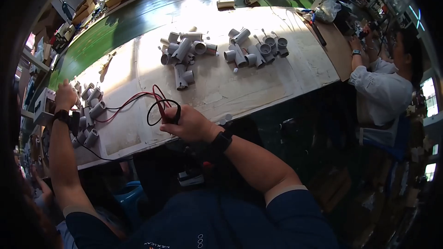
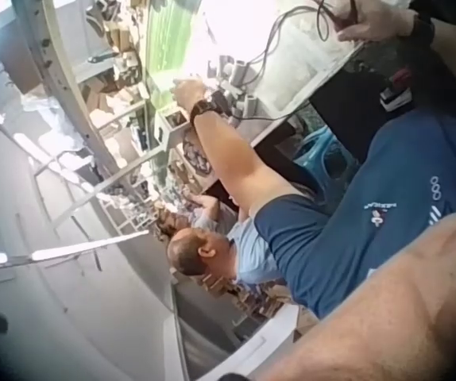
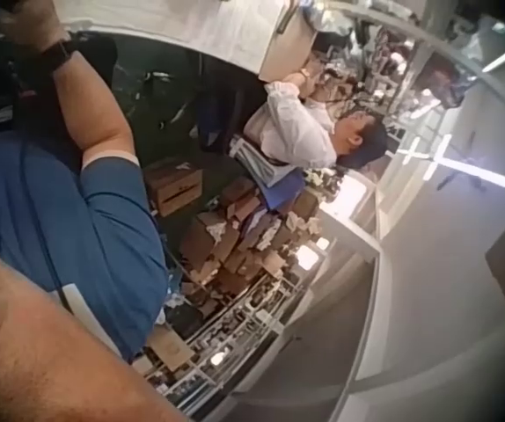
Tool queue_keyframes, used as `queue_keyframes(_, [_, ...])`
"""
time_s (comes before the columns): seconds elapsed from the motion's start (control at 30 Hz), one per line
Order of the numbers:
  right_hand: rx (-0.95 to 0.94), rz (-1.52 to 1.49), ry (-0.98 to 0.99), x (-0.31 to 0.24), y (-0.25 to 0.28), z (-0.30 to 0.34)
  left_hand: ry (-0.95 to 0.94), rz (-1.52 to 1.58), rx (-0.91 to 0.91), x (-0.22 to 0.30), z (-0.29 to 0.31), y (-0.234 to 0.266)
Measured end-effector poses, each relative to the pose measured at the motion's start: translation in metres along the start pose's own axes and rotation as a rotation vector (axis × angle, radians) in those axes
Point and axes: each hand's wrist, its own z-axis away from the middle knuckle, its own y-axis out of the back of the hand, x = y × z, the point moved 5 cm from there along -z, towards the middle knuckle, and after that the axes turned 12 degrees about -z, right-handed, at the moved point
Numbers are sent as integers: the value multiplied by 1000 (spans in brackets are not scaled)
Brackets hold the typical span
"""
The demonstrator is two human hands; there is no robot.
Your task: The person picks up plastic components one by one, touches their internal wires with a multimeter probe, and sets them back on the table. After testing several components, the person gathers them and moves the group to a different area on the table.
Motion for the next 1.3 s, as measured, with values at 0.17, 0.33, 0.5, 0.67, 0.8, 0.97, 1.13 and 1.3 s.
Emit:
queue_keyframes(0.17, [19, -57, 25, 3, -2, -2, -603, 407, 217, 130, 27, 108])
queue_keyframes(0.33, [19, -87, 59, 4, 1, 2, -860, 664, 3, 261, 92, 212])
queue_keyframes(0.5, [13, -26, 88, -2, -2, 7, -846, 723, 21, 316, 90, 235])
queue_keyframes(0.67, [-63, -88, -60, -5, 16, 12, -879, 533, -6, 335, 64, 249])
queue_keyframes(0.8, [-218, 5, -225, -24, 65, 16, -841, 447, -98, 345, 36, 261])
queue_keyframes(0.97, [-209, -206, -483, -11, 107, 30, -821, 416, 2, 388, -18, 274])
queue_keyframes(1.13, [-200, -147, -217, -1, 110, 31, -853, 364, 70, 455, -63, 275])
queue_keyframes(1.3, [-205, -263, -166, -6, 111, 33, -1002, 251, 118, 512, -104, 265])
